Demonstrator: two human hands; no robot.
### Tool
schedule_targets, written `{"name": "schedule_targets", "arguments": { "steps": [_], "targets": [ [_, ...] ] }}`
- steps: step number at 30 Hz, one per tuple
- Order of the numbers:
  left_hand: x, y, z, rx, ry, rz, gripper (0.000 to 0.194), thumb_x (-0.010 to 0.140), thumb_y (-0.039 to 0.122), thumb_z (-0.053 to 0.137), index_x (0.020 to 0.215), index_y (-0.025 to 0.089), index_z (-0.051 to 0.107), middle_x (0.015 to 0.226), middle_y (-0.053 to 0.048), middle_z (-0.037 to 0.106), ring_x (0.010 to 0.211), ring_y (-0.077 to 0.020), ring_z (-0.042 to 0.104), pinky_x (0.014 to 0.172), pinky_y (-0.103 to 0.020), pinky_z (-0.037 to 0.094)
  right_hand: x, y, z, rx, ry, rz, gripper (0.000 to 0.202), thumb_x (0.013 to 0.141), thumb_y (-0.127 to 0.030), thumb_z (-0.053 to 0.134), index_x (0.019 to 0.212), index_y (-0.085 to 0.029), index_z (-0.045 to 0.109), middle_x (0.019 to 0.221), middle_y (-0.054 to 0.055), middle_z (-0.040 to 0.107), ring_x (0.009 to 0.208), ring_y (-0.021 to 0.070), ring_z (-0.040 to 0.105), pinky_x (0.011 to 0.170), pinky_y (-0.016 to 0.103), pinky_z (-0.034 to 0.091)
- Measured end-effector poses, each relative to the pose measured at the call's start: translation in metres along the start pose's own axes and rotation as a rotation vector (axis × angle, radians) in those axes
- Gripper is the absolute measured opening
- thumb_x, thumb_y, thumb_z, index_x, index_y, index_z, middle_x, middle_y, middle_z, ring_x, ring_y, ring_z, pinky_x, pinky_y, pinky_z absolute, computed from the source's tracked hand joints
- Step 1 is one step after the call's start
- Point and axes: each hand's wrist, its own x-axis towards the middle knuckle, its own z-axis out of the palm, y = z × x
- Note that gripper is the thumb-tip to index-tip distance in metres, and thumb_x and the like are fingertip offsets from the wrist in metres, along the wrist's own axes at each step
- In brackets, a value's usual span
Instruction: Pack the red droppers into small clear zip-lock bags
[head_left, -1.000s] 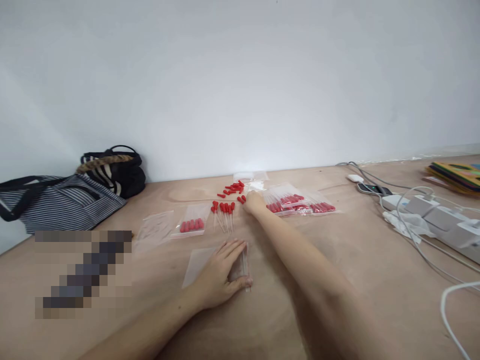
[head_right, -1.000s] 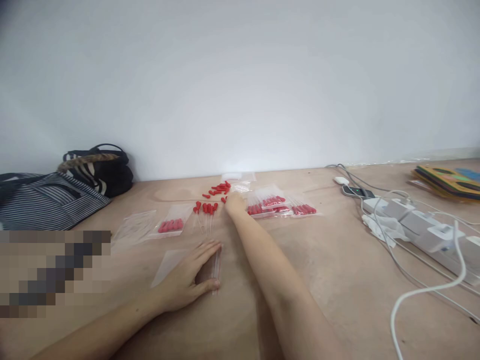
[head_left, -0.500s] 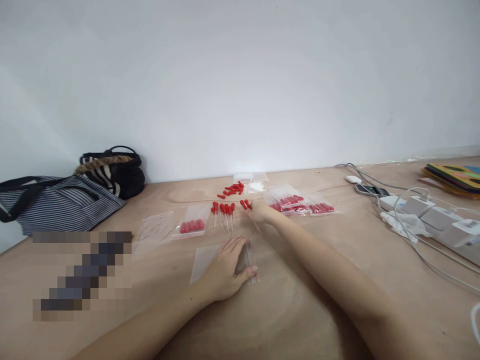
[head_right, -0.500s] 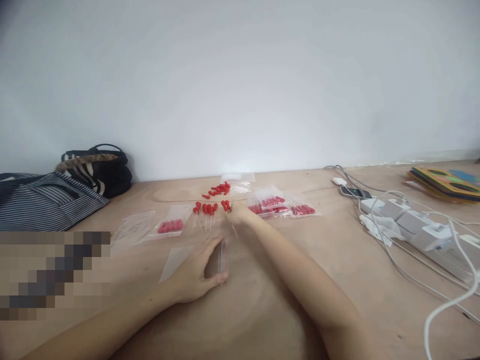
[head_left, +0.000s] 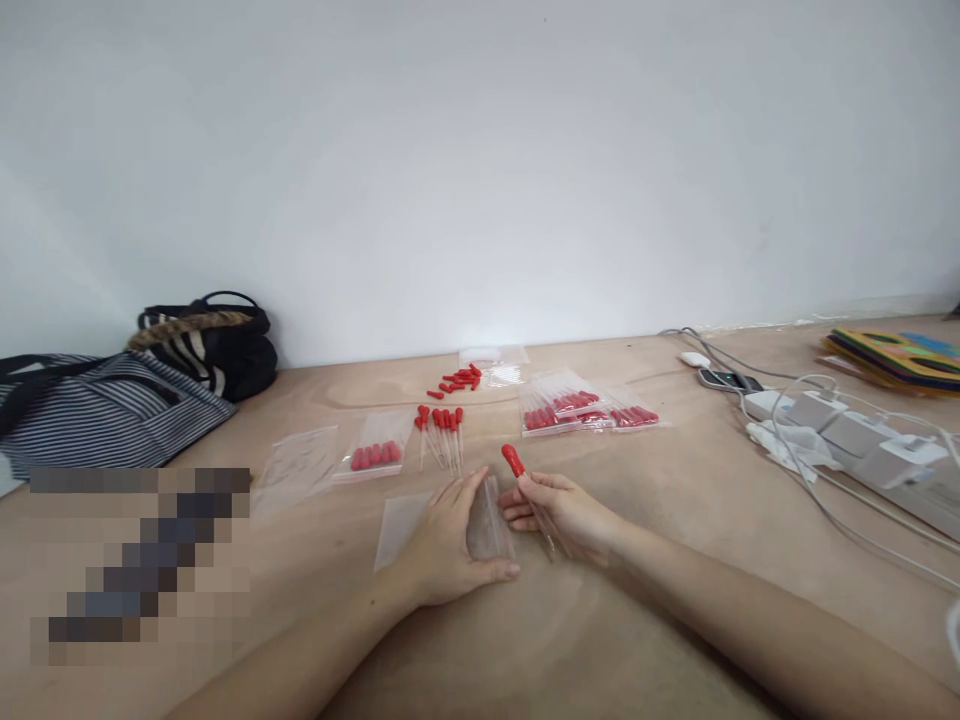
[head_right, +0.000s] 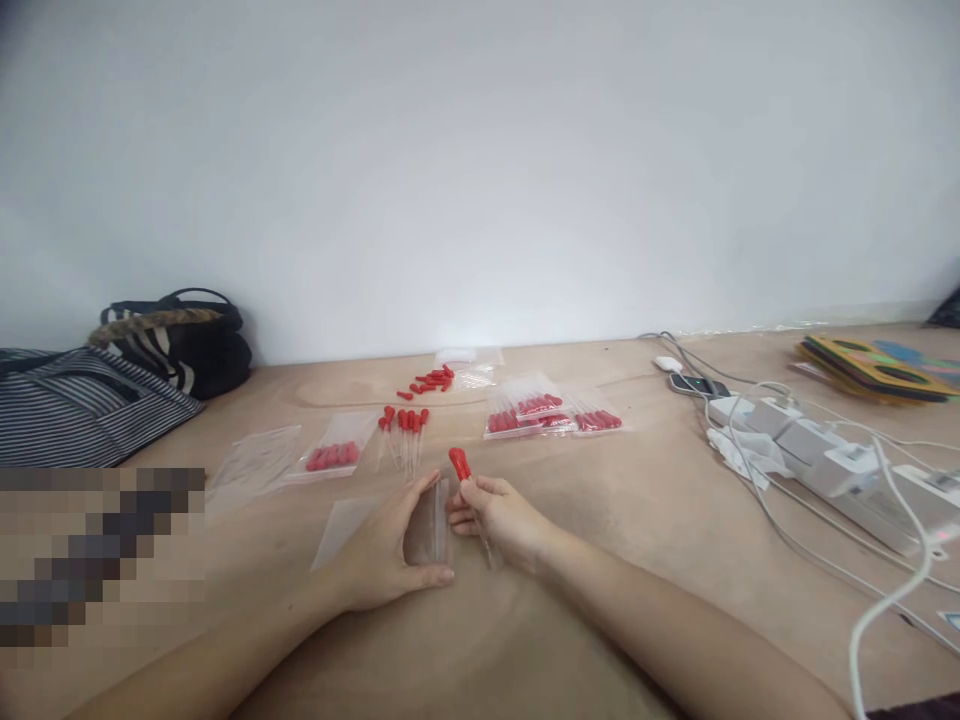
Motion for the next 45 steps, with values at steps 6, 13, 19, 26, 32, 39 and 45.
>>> {"name": "schedule_targets", "arguments": {
  "steps": [6, 13, 19, 26, 32, 39, 45],
  "targets": [
    [-0.001, 0.001, -0.001, -0.013, 0.005, 0.013, 0.093, 0.059, 0.051, 0.071, 0.134, 0.021, 0.026, 0.134, -0.014, 0.037, 0.121, -0.0338, 0.036, 0.097, -0.05, 0.033, -0.003, -0.001, 0.005, 0.033, -0.007, 0.02, 0.023, 0.075, -0.034, 0.062, 0.067, -0.014, 0.055, 0.068, 0.002, 0.058, 0.055, 0.008, 0.055, 0.058, 0.022, 0.044],
    [0.0, 0.002, -0.001, -0.003, 0.003, 0.007, 0.093, 0.058, 0.053, 0.072, 0.133, 0.019, 0.028, 0.134, -0.014, 0.038, 0.121, -0.0339, 0.036, 0.097, -0.05, 0.034, -0.003, -0.004, 0.005, 0.022, 0.068, 0.028, 0.024, 0.079, -0.03, 0.058, 0.063, -0.013, 0.055, 0.064, 0.002, 0.058, 0.054, 0.0082, 0.055, 0.054, 0.021, 0.043],
    [0.002, -0.001, 0.001, -0.006, 0.012, 0.017, 0.093, 0.058, 0.053, 0.071, 0.133, 0.018, 0.028, 0.133, -0.014, 0.039, 0.121, -0.0342, 0.037, 0.098, -0.05, 0.032, 0.0, -0.002, 0.001, 0.011, -0.063, 0.016, 0.026, 0.069, -0.036, 0.067, 0.064, -0.012, 0.059, 0.064, 0.001, 0.057, 0.058, 0.0084, 0.054, 0.055, 0.021, 0.043],
    [0.005, -0.003, 0.006, -0.014, 0.028, 0.023, 0.09, 0.059, 0.054, 0.07, 0.131, 0.018, 0.029, 0.132, -0.014, 0.04, 0.12, -0.0341, 0.038, 0.097, -0.05, 0.033, 0.002, -0.005, 0.0, 0.109, -0.235, 0.11, 0.029, 0.066, -0.038, 0.07, 0.07, -0.013, 0.056, 0.077, 0.003, 0.06, 0.07, 0.0129, 0.06, 0.069, 0.028, 0.045],
    [0.007, 0.004, 0.001, -0.013, 0.04, 0.042, 0.076, 0.07, 0.046, 0.064, 0.131, 0.018, 0.028, 0.13, -0.013, 0.043, 0.117, -0.0297, 0.042, 0.096, -0.046, 0.034, 0.01, -0.005, -0.005, 0.22, -0.285, 0.04, 0.028, 0.069, -0.039, 0.068, 0.072, -0.016, 0.052, 0.085, 0.002, 0.061, 0.075, 0.0168, 0.062, 0.069, 0.033, 0.046],
    [0.006, 0.001, -0.004, 0.036, 0.011, 0.08, 0.081, 0.063, 0.05, 0.07, 0.128, 0.019, 0.034, 0.129, -0.012, 0.045, 0.117, -0.0314, 0.042, 0.098, -0.047, 0.032, 0.01, -0.004, -0.008, 0.195, -0.201, 0.008, 0.026, 0.067, -0.038, 0.068, 0.064, -0.015, 0.055, 0.074, 0.002, 0.06, 0.069, 0.0119, 0.057, 0.061, 0.023, 0.044],
    [0.004, -0.001, -0.001, -0.005, 0.024, 0.053, 0.08, 0.065, 0.047, 0.07, 0.13, 0.02, 0.032, 0.13, -0.011, 0.044, 0.118, -0.0302, 0.04, 0.097, -0.045, 0.033, 0.015, -0.01, -0.02, 0.082, 0.049, -0.218, 0.031, 0.058, -0.04, 0.075, 0.069, -0.015, 0.061, 0.043, -0.009, 0.035, 0.039, 0.0026, 0.027, 0.037, 0.017, 0.02]
  ]
}}
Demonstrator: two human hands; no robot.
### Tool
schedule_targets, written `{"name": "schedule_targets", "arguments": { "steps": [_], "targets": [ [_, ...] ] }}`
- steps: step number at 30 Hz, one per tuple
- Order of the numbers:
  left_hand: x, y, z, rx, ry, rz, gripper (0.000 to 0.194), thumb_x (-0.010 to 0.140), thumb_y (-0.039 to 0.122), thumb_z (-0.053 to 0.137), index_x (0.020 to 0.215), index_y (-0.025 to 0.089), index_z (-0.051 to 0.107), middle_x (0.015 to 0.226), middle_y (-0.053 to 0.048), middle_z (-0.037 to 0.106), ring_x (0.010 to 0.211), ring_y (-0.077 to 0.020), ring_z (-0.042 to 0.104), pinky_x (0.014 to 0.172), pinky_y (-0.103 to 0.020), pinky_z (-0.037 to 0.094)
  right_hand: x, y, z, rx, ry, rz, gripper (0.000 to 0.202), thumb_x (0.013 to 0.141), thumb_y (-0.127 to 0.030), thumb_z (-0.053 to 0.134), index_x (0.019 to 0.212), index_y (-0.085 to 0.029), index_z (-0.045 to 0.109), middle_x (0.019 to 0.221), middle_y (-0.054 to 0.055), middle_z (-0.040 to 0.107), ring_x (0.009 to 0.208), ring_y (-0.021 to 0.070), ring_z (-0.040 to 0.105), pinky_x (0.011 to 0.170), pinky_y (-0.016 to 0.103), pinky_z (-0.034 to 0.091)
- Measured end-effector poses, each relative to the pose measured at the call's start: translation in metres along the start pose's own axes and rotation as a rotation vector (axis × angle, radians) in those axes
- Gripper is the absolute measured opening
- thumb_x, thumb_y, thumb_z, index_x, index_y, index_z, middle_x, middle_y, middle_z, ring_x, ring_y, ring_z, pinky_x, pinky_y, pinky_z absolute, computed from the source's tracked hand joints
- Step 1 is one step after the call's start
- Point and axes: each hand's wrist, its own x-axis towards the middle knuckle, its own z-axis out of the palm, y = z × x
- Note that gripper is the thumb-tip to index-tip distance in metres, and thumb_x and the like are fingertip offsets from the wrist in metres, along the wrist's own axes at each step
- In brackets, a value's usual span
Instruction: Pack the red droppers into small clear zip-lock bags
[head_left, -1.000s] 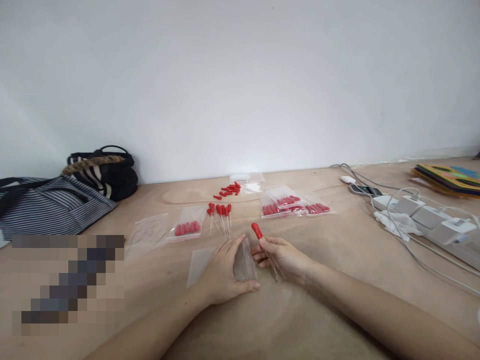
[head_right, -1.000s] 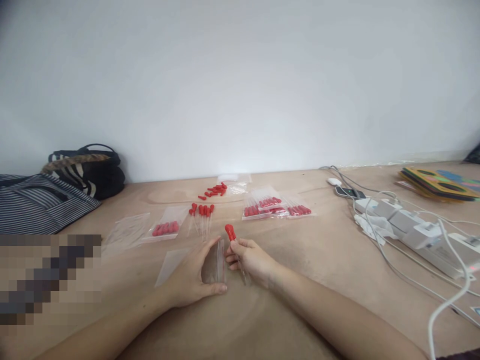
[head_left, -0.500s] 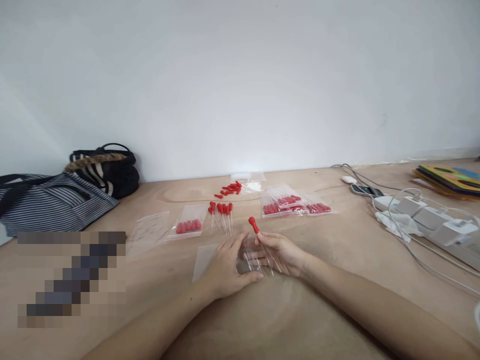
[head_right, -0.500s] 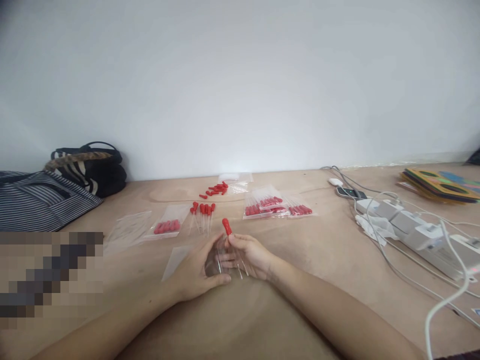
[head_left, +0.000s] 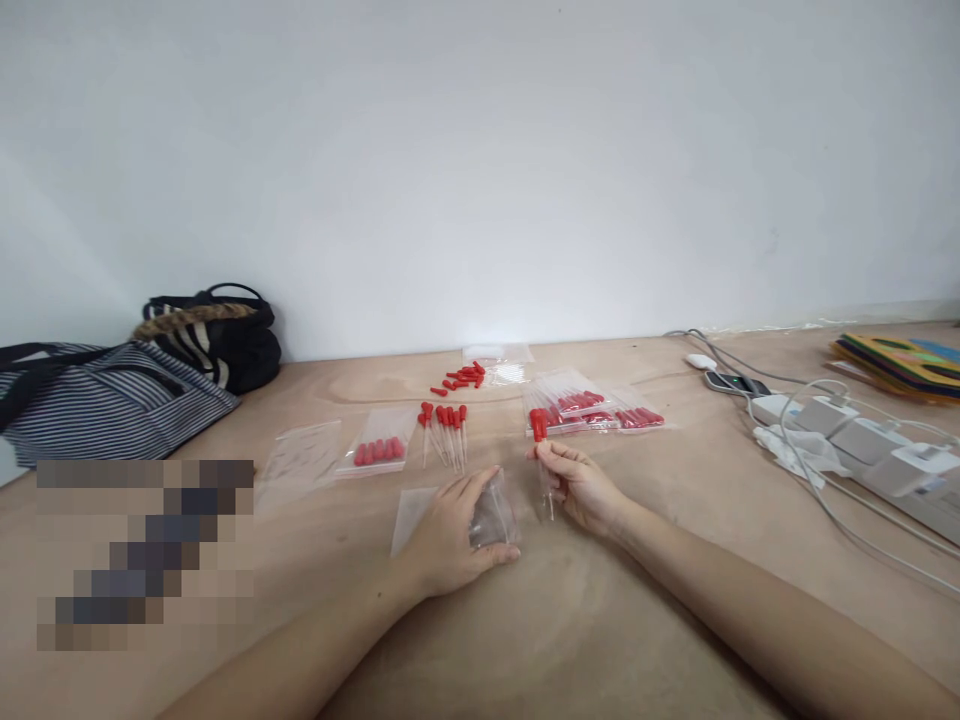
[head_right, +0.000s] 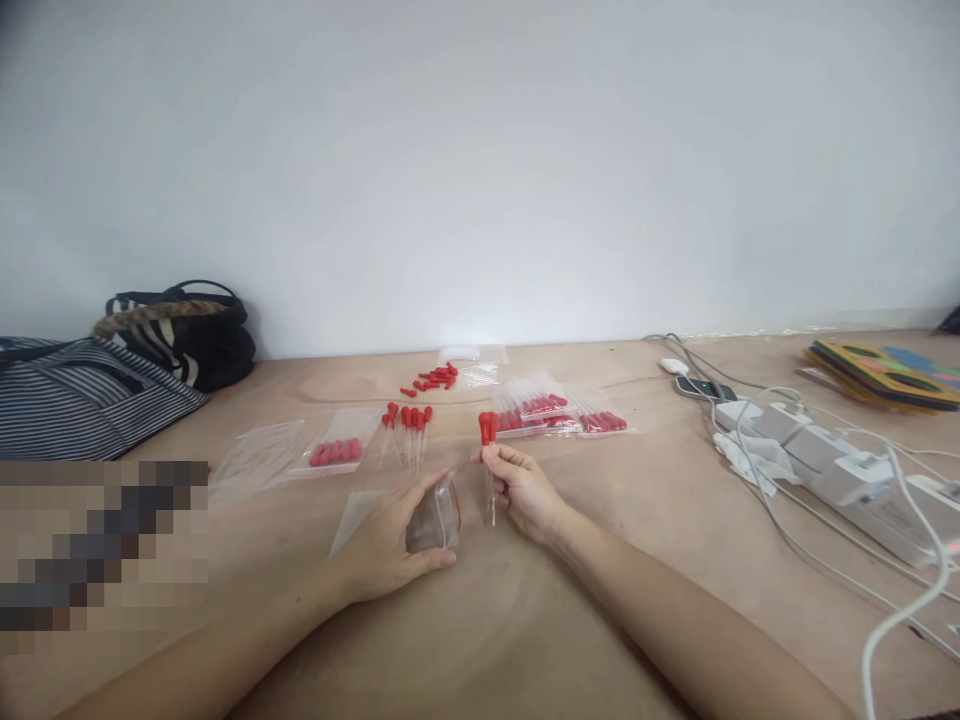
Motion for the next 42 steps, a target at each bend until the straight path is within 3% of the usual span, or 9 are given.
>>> {"name": "schedule_targets", "arguments": {
  "steps": [8, 12, 15, 18, 21, 25, 32, 36, 42],
  "targets": [
    [0.0, -0.002, 0.001, 0.002, -0.009, 0.009, 0.081, 0.064, 0.046, 0.07, 0.13, 0.022, 0.03, 0.129, -0.011, 0.045, 0.117, -0.0301, 0.041, 0.096, -0.045, 0.033, 0.0, -0.003, -0.005, -0.088, 0.088, -0.127, 0.032, 0.052, -0.036, 0.078, 0.069, -0.015, 0.06, 0.06, -0.004, 0.056, 0.052, 0.0067, 0.051, 0.05, 0.019, 0.039],
    [0.0, -0.002, 0.001, -0.002, 0.004, 0.014, 0.081, 0.065, 0.046, 0.07, 0.13, 0.023, 0.03, 0.13, -0.01, 0.044, 0.117, -0.0298, 0.041, 0.097, -0.045, 0.033, -0.006, 0.004, 0.002, -0.143, 0.087, -0.082, 0.033, 0.051, -0.035, 0.079, 0.067, -0.014, 0.06, 0.057, -0.003, 0.057, 0.052, 0.0086, 0.054, 0.052, 0.022, 0.043],
    [0.0, -0.002, 0.002, -0.007, 0.002, 0.017, 0.08, 0.065, 0.045, 0.07, 0.13, 0.023, 0.03, 0.13, -0.01, 0.044, 0.117, -0.0295, 0.041, 0.097, -0.045, 0.033, -0.014, 0.007, 0.008, -0.163, -0.007, 0.023, 0.034, 0.052, -0.036, 0.078, 0.071, -0.013, 0.061, 0.061, 0.0, 0.061, 0.055, 0.0102, 0.057, 0.057, 0.023, 0.046],
    [0.0, -0.002, 0.002, -0.013, 0.0, 0.016, 0.08, 0.064, 0.044, 0.071, 0.13, 0.021, 0.031, 0.13, -0.01, 0.044, 0.117, -0.0294, 0.041, 0.097, -0.044, 0.033, -0.017, 0.005, 0.011, -0.11, -0.085, 0.098, 0.041, 0.061, -0.05, 0.068, 0.074, -0.012, 0.062, 0.064, 0.003, 0.063, 0.055, 0.0111, 0.059, 0.054, 0.022, 0.044],
    [0.001, -0.002, 0.002, -0.007, -0.001, 0.007, 0.08, 0.064, 0.043, 0.071, 0.129, 0.02, 0.032, 0.13, -0.011, 0.044, 0.117, -0.0297, 0.041, 0.096, -0.044, 0.034, -0.013, 0.003, 0.01, -0.038, -0.012, 0.077, 0.051, 0.068, -0.063, 0.051, 0.074, -0.013, 0.061, 0.064, 0.003, 0.06, 0.046, 0.0083, 0.053, 0.044, 0.02, 0.038],
    [0.001, 0.0, 0.001, 0.0, -0.005, 0.007, 0.078, 0.064, 0.043, 0.071, 0.128, 0.021, 0.033, 0.129, -0.01, 0.045, 0.117, -0.0292, 0.042, 0.096, -0.044, 0.034, -0.007, 0.006, 0.006, -0.217, 0.064, 0.036, 0.046, 0.072, -0.06, 0.048, 0.074, -0.015, 0.058, 0.063, 0.0, 0.056, 0.042, 0.0069, 0.045, 0.041, 0.021, 0.033],
    [0.0, 0.001, 0.001, -0.011, 0.001, 0.015, 0.077, 0.066, 0.046, 0.069, 0.128, 0.023, 0.032, 0.13, -0.009, 0.044, 0.118, -0.0284, 0.041, 0.097, -0.045, 0.033, -0.02, 0.01, 0.003, -0.806, -0.272, -0.256, 0.022, 0.076, -0.025, 0.055, 0.097, -0.02, 0.052, 0.095, 0.004, 0.055, 0.089, 0.0161, 0.052, 0.079, 0.032, 0.043],
    [0.0, 0.002, -0.001, -0.007, -0.006, 0.012, 0.075, 0.066, 0.044, 0.069, 0.128, 0.023, 0.032, 0.132, -0.009, 0.042, 0.119, -0.028, 0.039, 0.098, -0.045, 0.032, -0.019, 0.003, -0.009, -0.821, -0.387, -0.26, 0.043, 0.064, -0.012, 0.063, 0.104, -0.022, 0.052, 0.109, 0.006, 0.045, 0.089, 0.015, 0.053, 0.075, 0.03, 0.046],
    [-0.001, 0.005, -0.005, 0.003, -0.053, 0.017, 0.082, 0.063, 0.048, 0.07, 0.13, 0.021, 0.031, 0.132, -0.01, 0.041, 0.12, -0.0296, 0.038, 0.098, -0.045, 0.032, -0.005, -0.013, -0.026, -1.039, -0.426, -0.331, 0.026, 0.063, -0.022, 0.069, 0.088, -0.02, 0.065, 0.088, 0.002, 0.056, 0.067, 0.0112, 0.051, 0.06, 0.025, 0.041]
  ]
}}
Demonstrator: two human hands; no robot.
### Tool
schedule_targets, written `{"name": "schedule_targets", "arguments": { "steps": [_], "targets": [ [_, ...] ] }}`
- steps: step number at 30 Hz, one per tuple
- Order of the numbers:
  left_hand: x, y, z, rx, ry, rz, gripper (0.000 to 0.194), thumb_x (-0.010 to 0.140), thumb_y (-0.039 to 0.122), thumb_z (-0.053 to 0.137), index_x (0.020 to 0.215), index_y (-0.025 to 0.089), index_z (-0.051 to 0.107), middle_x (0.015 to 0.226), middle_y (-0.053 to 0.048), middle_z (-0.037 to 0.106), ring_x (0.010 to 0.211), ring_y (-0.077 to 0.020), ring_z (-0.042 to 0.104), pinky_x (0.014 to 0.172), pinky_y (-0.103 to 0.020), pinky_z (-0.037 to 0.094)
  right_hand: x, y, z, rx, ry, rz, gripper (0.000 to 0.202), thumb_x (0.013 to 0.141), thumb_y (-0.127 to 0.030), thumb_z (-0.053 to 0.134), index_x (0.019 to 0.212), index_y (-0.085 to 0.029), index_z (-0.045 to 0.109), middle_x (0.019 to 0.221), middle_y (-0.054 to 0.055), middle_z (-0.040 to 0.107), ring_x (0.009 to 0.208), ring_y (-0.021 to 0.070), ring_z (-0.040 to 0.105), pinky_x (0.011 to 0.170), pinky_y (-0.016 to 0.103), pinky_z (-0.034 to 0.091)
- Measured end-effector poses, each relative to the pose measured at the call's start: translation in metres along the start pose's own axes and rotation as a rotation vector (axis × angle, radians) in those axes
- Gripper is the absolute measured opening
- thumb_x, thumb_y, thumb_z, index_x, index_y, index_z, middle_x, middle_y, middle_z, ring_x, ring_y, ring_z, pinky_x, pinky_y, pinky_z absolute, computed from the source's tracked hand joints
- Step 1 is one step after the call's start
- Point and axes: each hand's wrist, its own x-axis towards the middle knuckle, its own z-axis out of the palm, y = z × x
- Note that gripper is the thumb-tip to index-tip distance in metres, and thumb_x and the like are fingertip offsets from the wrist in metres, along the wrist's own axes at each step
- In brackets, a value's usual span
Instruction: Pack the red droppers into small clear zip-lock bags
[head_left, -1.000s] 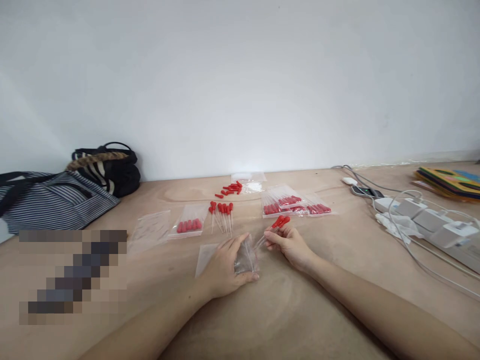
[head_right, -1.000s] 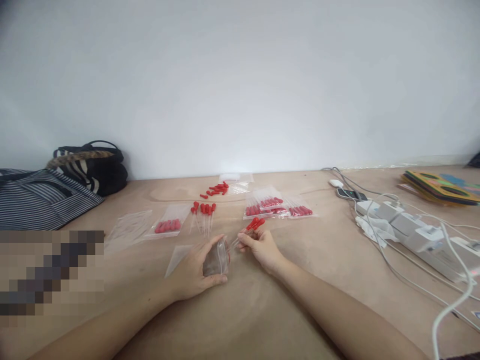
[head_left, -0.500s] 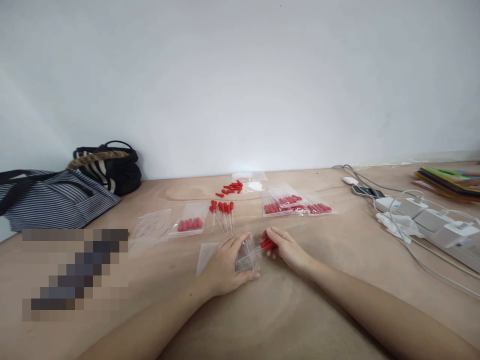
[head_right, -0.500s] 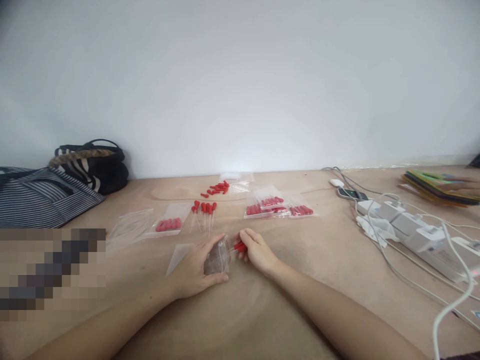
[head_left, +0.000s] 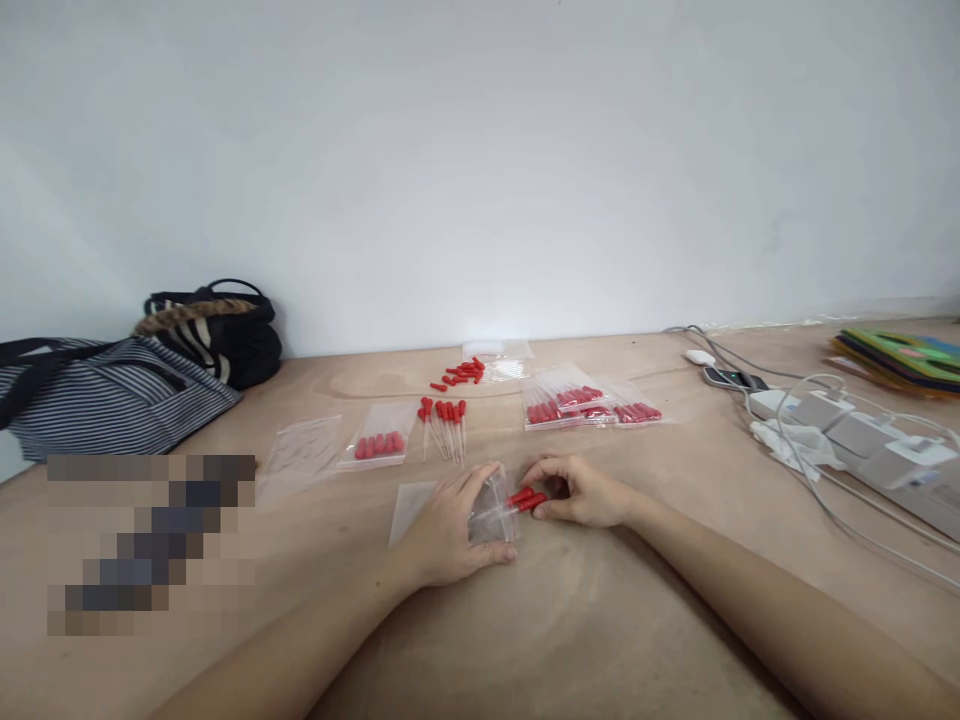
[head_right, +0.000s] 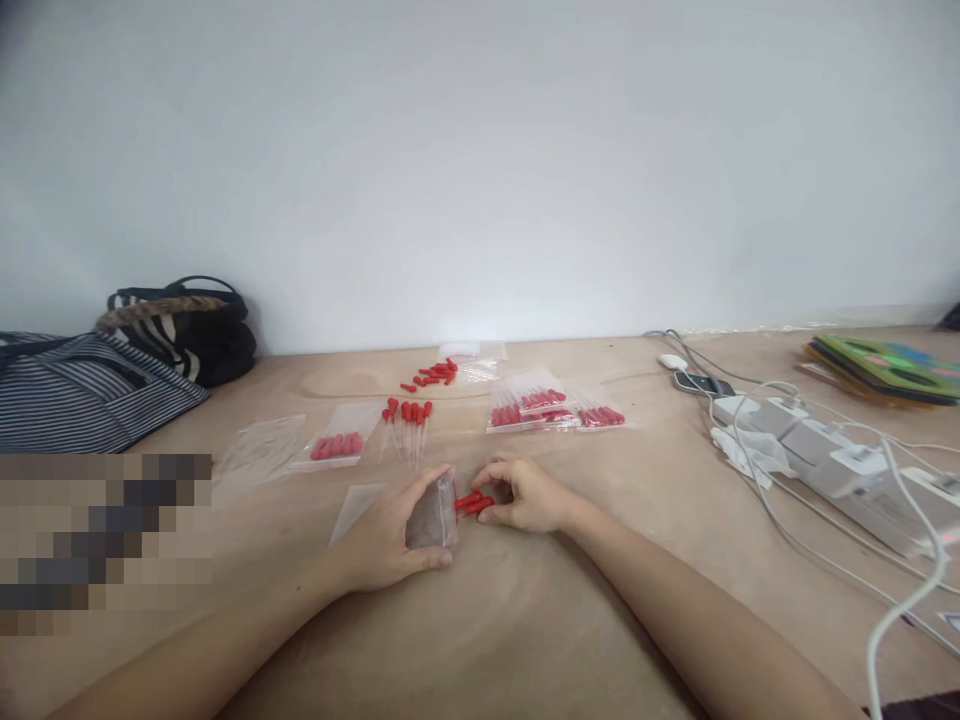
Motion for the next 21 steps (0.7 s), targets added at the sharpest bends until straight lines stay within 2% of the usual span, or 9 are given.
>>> {"name": "schedule_targets", "arguments": {
  "steps": [3, 5, 10, 15, 18, 21],
  "targets": [
    [-0.001, 0.001, 0.0, 0.014, -0.012, 0.009, 0.083, 0.063, 0.049, 0.07, 0.13, 0.019, 0.03, 0.132, -0.012, 0.04, 0.12, -0.0301, 0.037, 0.099, -0.046, 0.03, 0.002, 0.002, -0.001, 0.002, 0.018, 0.069, 0.02, 0.067, -0.024, 0.066, 0.086, -0.019, 0.066, 0.068, -0.001, 0.056, 0.056, 0.0098, 0.046, 0.052, 0.023, 0.037],
    [-0.001, 0.0, 0.001, 0.024, -0.011, 0.012, 0.082, 0.065, 0.047, 0.069, 0.13, 0.018, 0.03, 0.132, -0.012, 0.04, 0.12, -0.03, 0.037, 0.1, -0.046, 0.03, 0.004, 0.002, 0.004, 0.089, 0.03, 0.109, 0.018, 0.068, -0.025, 0.065, 0.084, -0.018, 0.066, 0.063, -0.002, 0.056, 0.053, 0.0095, 0.046, 0.051, 0.023, 0.037],
    [0.0, -0.002, 0.003, 0.018, 0.0, 0.006, 0.082, 0.065, 0.047, 0.069, 0.131, 0.02, 0.029, 0.132, -0.012, 0.041, 0.12, -0.0305, 0.038, 0.099, -0.046, 0.031, 0.005, -0.006, 0.022, 0.402, -0.007, 0.119, 0.021, 0.07, -0.03, 0.064, 0.085, -0.017, 0.063, 0.075, 0.002, 0.063, 0.068, 0.0129, 0.057, 0.064, 0.027, 0.045],
    [-0.001, -0.001, 0.002, 0.005, 0.0, 0.004, 0.078, 0.067, 0.044, 0.068, 0.13, 0.02, 0.03, 0.132, -0.011, 0.041, 0.12, -0.0293, 0.039, 0.099, -0.045, 0.032, 0.003, -0.012, 0.027, 0.565, -0.062, 0.081, 0.021, 0.072, -0.031, 0.061, 0.089, -0.017, 0.06, 0.087, 0.003, 0.064, 0.083, 0.0133, 0.059, 0.08, 0.03, 0.043],
    [-0.001, -0.001, 0.002, -0.003, 0.002, 0.005, 0.077, 0.068, 0.044, 0.067, 0.131, 0.022, 0.029, 0.131, -0.01, 0.042, 0.119, -0.0297, 0.04, 0.098, -0.046, 0.032, 0.006, -0.006, 0.022, 0.521, -0.044, 0.077, 0.019, 0.072, -0.03, 0.061, 0.086, -0.017, 0.059, 0.082, 0.002, 0.063, 0.078, 0.0131, 0.058, 0.074, 0.029, 0.044],
    [-0.001, -0.001, 0.002, -0.008, 0.005, 0.009, 0.079, 0.067, 0.048, 0.066, 0.132, 0.023, 0.028, 0.133, -0.011, 0.041, 0.119, -0.0307, 0.039, 0.098, -0.047, 0.032, 0.017, 0.003, 0.016, 0.259, 0.152, 0.076, 0.009, 0.072, -0.023, 0.058, 0.078, -0.017, 0.06, 0.071, 0.0, 0.062, 0.063, 0.0116, 0.055, 0.061, 0.025, 0.043]
  ]
}}
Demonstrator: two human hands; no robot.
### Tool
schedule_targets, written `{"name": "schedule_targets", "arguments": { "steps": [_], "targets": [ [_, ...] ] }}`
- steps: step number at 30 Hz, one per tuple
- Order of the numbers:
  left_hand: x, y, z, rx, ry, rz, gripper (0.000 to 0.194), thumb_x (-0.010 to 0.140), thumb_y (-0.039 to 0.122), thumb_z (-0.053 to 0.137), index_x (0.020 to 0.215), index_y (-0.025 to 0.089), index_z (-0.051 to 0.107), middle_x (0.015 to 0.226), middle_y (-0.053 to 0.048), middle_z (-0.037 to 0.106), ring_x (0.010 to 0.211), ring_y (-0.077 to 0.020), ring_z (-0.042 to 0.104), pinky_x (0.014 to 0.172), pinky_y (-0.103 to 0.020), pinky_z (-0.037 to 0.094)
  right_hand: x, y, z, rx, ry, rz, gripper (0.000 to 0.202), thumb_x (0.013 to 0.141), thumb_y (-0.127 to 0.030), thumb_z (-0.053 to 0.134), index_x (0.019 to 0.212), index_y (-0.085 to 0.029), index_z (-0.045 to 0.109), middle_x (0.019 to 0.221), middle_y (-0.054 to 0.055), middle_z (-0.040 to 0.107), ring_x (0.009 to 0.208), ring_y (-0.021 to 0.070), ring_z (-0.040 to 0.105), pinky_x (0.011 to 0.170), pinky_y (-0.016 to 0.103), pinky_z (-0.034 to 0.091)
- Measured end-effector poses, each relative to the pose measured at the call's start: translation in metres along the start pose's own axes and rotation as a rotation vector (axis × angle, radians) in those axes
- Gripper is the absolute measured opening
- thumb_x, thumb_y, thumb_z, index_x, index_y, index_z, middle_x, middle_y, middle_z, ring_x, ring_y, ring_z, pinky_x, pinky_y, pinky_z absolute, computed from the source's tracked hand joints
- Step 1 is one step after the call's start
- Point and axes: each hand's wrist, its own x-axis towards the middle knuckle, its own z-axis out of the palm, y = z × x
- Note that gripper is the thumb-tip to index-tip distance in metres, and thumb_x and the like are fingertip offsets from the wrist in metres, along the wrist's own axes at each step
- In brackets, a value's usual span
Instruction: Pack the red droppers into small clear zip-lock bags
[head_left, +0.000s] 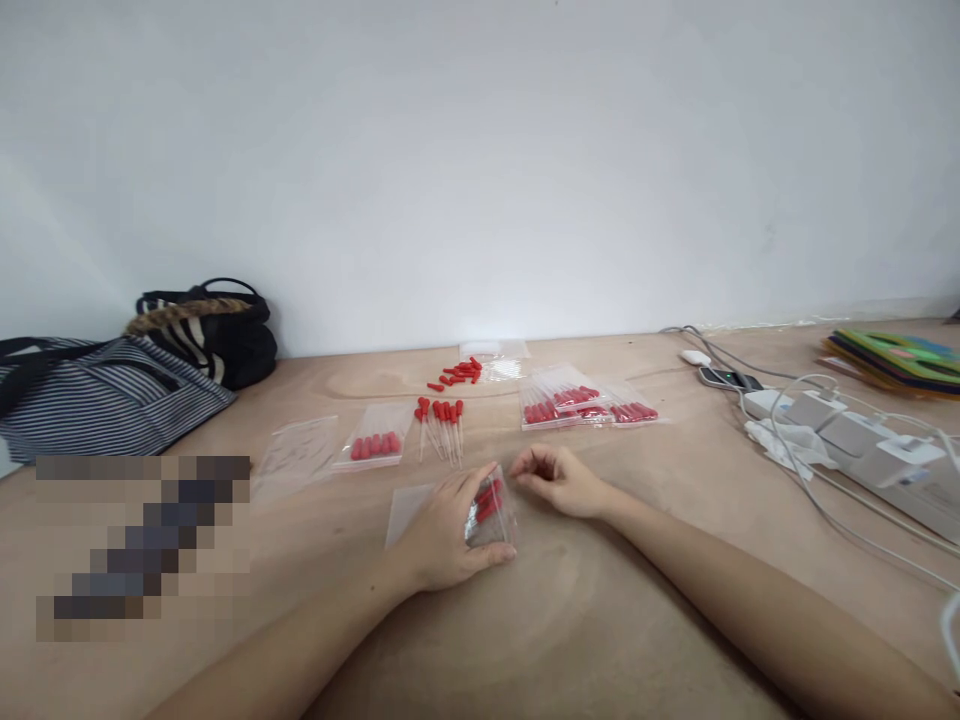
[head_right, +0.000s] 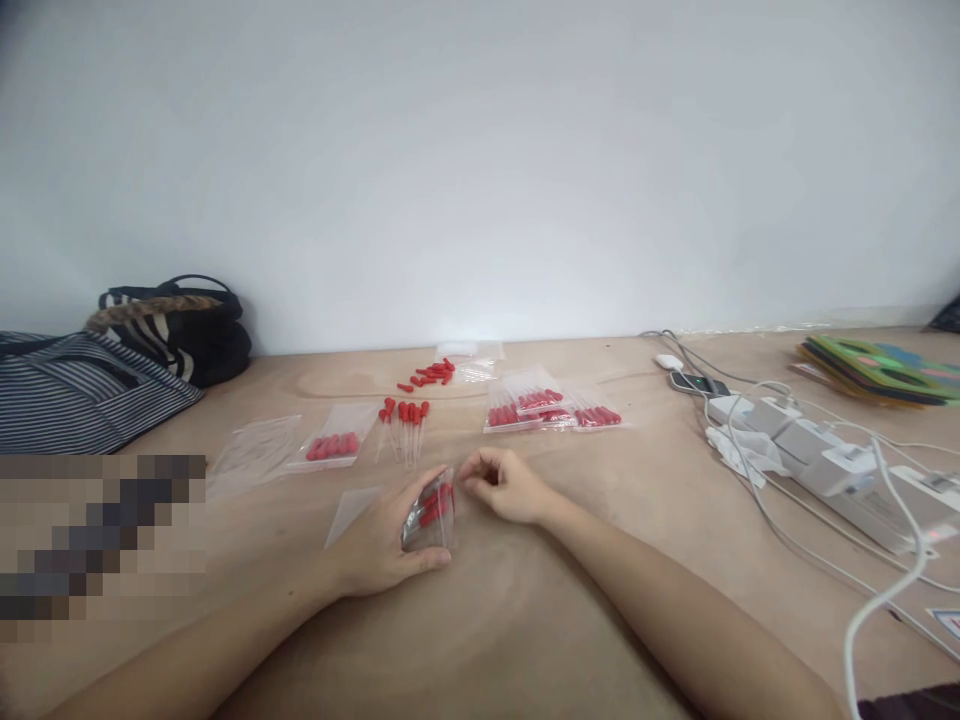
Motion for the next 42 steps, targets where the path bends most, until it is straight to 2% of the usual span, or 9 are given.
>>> {"name": "schedule_targets", "arguments": {
  "steps": [3, 5, 12, 15, 19, 25, 33, 37, 42],
  "targets": [
    [0.0, 0.0, -0.002, 0.007, -0.011, -0.005, 0.082, 0.066, 0.05, 0.067, 0.132, 0.021, 0.028, 0.132, -0.012, 0.04, 0.119, -0.0311, 0.039, 0.098, -0.047, 0.032, 0.025, -0.001, 0.002, -0.279, 0.172, -0.037, 0.009, 0.072, -0.016, 0.054, 0.078, -0.016, 0.061, 0.073, 0.001, 0.064, 0.065, 0.0124, 0.055, 0.062, 0.025, 0.042],
    [-0.002, -0.001, -0.004, 0.017, -0.025, -0.008, 0.081, 0.066, 0.048, 0.068, 0.132, 0.021, 0.029, 0.132, -0.012, 0.041, 0.119, -0.0312, 0.039, 0.098, -0.047, 0.032, 0.046, -0.005, 0.011, -0.423, 0.205, 0.064, 0.013, 0.073, -0.017, 0.055, 0.083, -0.016, 0.062, 0.078, 0.002, 0.065, 0.068, 0.0119, 0.057, 0.066, 0.024, 0.043],
    [-0.014, -0.005, -0.01, 0.012, -0.031, -0.002, 0.079, 0.064, 0.046, 0.069, 0.13, 0.022, 0.033, 0.131, -0.011, 0.042, 0.118, -0.031, 0.041, 0.098, -0.046, 0.034, 0.112, -0.014, 0.047, -0.569, 0.316, 0.288, 0.037, 0.067, -0.041, 0.062, 0.091, -0.013, 0.06, 0.093, 0.011, 0.064, 0.088, 0.0239, 0.059, 0.073, 0.032, 0.043],
    [-0.016, -0.006, -0.011, 0.011, -0.034, -0.006, 0.079, 0.064, 0.046, 0.07, 0.13, 0.022, 0.033, 0.132, -0.011, 0.042, 0.119, -0.0311, 0.04, 0.098, -0.046, 0.034, 0.122, -0.016, 0.052, -0.621, 0.306, 0.366, 0.032, 0.065, -0.041, 0.063, 0.083, -0.015, 0.062, 0.088, 0.011, 0.066, 0.085, 0.0258, 0.06, 0.069, 0.032, 0.044],
    [-0.016, -0.005, -0.012, 0.015, -0.04, -0.004, 0.077, 0.066, 0.046, 0.069, 0.13, 0.023, 0.033, 0.133, -0.009, 0.041, 0.12, -0.0303, 0.039, 0.099, -0.045, 0.033, 0.128, -0.02, 0.053, -0.664, 0.275, 0.429, 0.019, 0.066, -0.032, 0.061, 0.077, -0.016, 0.063, 0.084, 0.011, 0.066, 0.079, 0.0253, 0.062, 0.062, 0.03, 0.044],
    [-0.016, -0.005, -0.013, 0.044, -0.052, -0.001, 0.077, 0.066, 0.048, 0.068, 0.13, 0.023, 0.033, 0.132, -0.01, 0.042, 0.119, -0.0299, 0.04, 0.099, -0.045, 0.033, 0.126, -0.02, 0.045, -0.65, 0.246, 0.458, 0.015, 0.061, -0.018, 0.063, 0.076, -0.015, 0.065, 0.078, 0.011, 0.067, 0.074, 0.0239, 0.062, 0.057, 0.027, 0.043],
    [-0.014, -0.007, -0.013, 0.08, -0.088, -0.008, 0.077, 0.068, 0.049, 0.066, 0.131, 0.021, 0.032, 0.135, -0.011, 0.037, 0.123, -0.0299, 0.035, 0.1, -0.045, 0.031, 0.106, -0.014, 0.026, -0.479, 0.226, 0.475, 0.01, 0.055, -0.021, 0.07, 0.054, -0.015, 0.061, 0.053, 0.005, 0.06, 0.055, 0.0188, 0.058, 0.048, 0.027, 0.043],
    [-0.013, -0.008, -0.013, 0.075, -0.092, -0.006, 0.077, 0.068, 0.05, 0.065, 0.131, 0.019, 0.032, 0.135, -0.012, 0.037, 0.123, -0.0296, 0.034, 0.101, -0.044, 0.03, 0.101, -0.01, 0.025, -0.363, 0.218, 0.502, 0.013, 0.055, -0.022, 0.071, 0.057, -0.014, 0.061, 0.049, 0.0, 0.056, 0.045, 0.0118, 0.053, 0.042, 0.022, 0.044],
    [-0.013, -0.007, -0.013, 0.076, -0.093, -0.01, 0.078, 0.067, 0.05, 0.066, 0.13, 0.018, 0.032, 0.135, -0.013, 0.037, 0.123, -0.0293, 0.034, 0.101, -0.043, 0.03, 0.094, -0.011, 0.02, -0.365, 0.252, 0.499, 0.012, 0.055, -0.022, 0.07, 0.059, -0.012, 0.064, 0.049, 0.0, 0.056, 0.047, 0.0116, 0.053, 0.044, 0.02, 0.041]
  ]
}}
